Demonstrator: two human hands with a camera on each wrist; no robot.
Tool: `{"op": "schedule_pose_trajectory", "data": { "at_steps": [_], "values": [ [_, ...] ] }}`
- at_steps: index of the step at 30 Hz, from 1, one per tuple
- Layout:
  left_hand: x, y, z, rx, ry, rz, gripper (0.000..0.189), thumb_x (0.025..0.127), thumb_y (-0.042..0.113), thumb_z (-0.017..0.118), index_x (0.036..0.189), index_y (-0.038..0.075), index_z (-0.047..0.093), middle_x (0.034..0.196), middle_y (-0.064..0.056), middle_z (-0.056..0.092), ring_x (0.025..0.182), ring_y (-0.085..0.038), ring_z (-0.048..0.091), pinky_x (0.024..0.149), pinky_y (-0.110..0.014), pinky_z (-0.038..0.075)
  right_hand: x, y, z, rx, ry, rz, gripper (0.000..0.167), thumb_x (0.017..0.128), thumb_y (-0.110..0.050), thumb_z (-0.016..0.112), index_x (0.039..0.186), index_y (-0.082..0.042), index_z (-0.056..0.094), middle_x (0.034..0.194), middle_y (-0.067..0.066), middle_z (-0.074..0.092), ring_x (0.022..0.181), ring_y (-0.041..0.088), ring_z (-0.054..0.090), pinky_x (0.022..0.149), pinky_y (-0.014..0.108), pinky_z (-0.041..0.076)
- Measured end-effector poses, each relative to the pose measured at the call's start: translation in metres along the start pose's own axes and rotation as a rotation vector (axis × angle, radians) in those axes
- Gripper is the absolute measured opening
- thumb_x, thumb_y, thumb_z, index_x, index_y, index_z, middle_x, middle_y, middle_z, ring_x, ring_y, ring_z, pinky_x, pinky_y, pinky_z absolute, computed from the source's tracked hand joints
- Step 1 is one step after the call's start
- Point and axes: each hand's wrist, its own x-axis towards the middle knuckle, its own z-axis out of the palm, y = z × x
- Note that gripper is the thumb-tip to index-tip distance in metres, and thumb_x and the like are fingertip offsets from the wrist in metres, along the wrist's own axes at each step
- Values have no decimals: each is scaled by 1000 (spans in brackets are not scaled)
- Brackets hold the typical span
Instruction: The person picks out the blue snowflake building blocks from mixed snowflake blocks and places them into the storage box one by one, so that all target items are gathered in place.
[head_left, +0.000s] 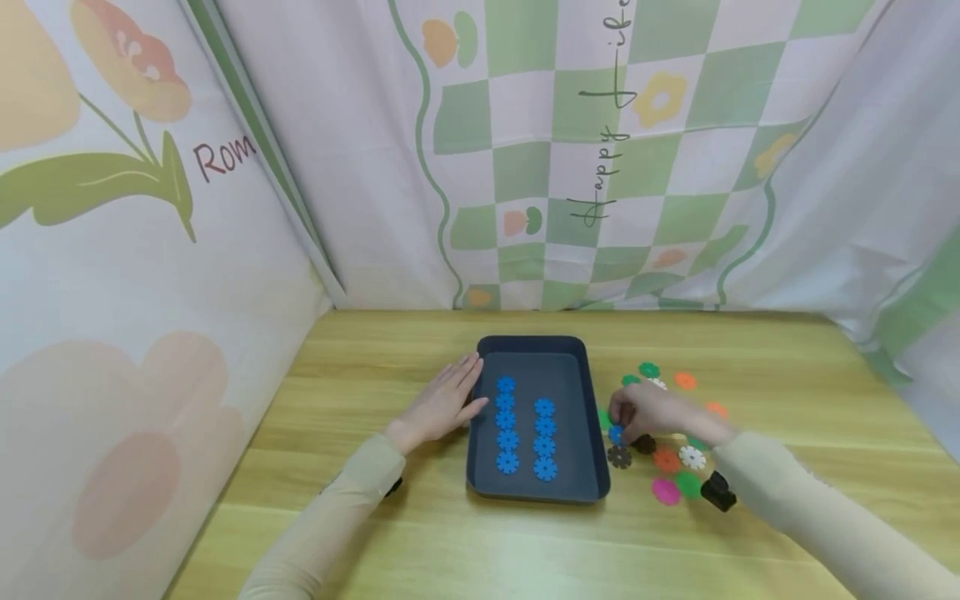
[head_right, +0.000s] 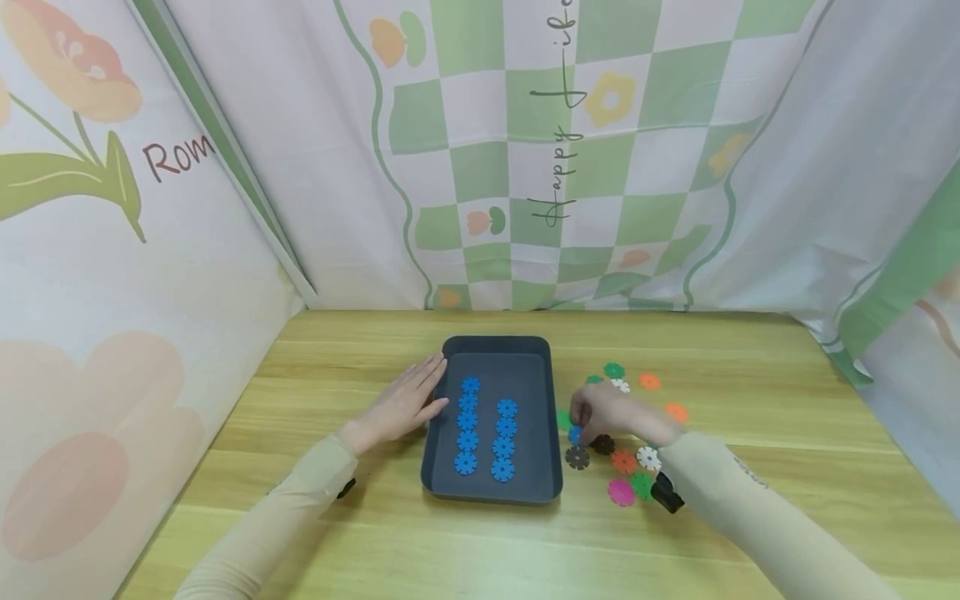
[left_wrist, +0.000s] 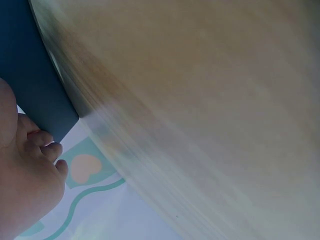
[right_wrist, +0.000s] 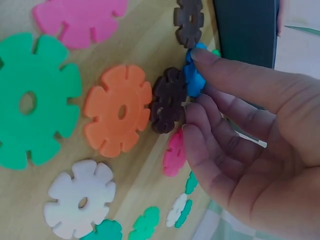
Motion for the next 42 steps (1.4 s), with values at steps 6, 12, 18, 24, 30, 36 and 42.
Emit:
{"op": "schedule_pose_trajectory", "data": {
  "at_steps": [6, 12, 18, 24, 30, 36, 42],
  "values": [
    [0, 0, 1, 9, 1, -4, 71, 107, 49, 32, 159, 4, 14, 167, -13, 12, 156, -29, 15, 127, -43, 21, -1, 1, 1, 18, 6, -10, 23, 74, -5, 82, 85, -4, 63, 79, 1, 63, 68, 8, 52, 61, 19, 48],
    [0, 0, 2, 22, 14, 2, 71, 107, 49, 33, 159, 4, 15, 167, -13, 15, 155, -29, 18, 127, -44, 22, -2, 0, -3, 14, -3, -2, 18, 76, -5, 79, 82, -7, 62, 78, -2, 61, 69, 8, 51, 61, 20, 46],
    [0, 0, 3, 31, 24, -1, 71, 107, 49, 34, 159, 4, 16, 167, -13, 17, 155, -29, 18, 127, -43, 23, -1, 1, -8, 43, 4, -19, 13, 78, -3, 75, 83, -7, 63, 81, 0, 62, 71, 9, 51, 61, 22, 45],
    [0, 0, 1, 27, 15, -3, 71, 107, 49, 33, 159, 4, 16, 167, -13, 15, 155, -29, 18, 127, -43, 22, -1, 0, -3, 44, -20, 3, 21, 76, -6, 81, 88, -4, 64, 80, 0, 63, 71, 8, 54, 62, 21, 49],
    [1, 0, 1, 21, 0, -10, 71, 107, 49, 32, 159, 4, 14, 167, -13, 13, 155, -30, 18, 127, -43, 21, -2, -2, -2, 14, -9, -3, 19, 75, -5, 81, 83, -6, 63, 75, -3, 61, 67, 7, 51, 59, 20, 46],
    [1, 0, 1, 28, 9, -6, 71, 107, 49, 32, 159, 4, 15, 167, -13, 15, 155, -30, 18, 127, -44, 22, -4, -1, -4, 31, -22, -29, 20, 76, -5, 79, 81, -6, 60, 74, -3, 58, 66, 6, 48, 60, 20, 44],
    [-1, 1, 0, 28, 3, -4, 71, 107, 49, 32, 159, 4, 15, 167, -13, 15, 155, -30, 18, 127, -44, 22, -2, 1, -16, 26, 24, -88, 9, 83, -2, 70, 85, -6, 62, 83, 1, 64, 72, 5, 53, 63, 20, 46]
  ]
}}
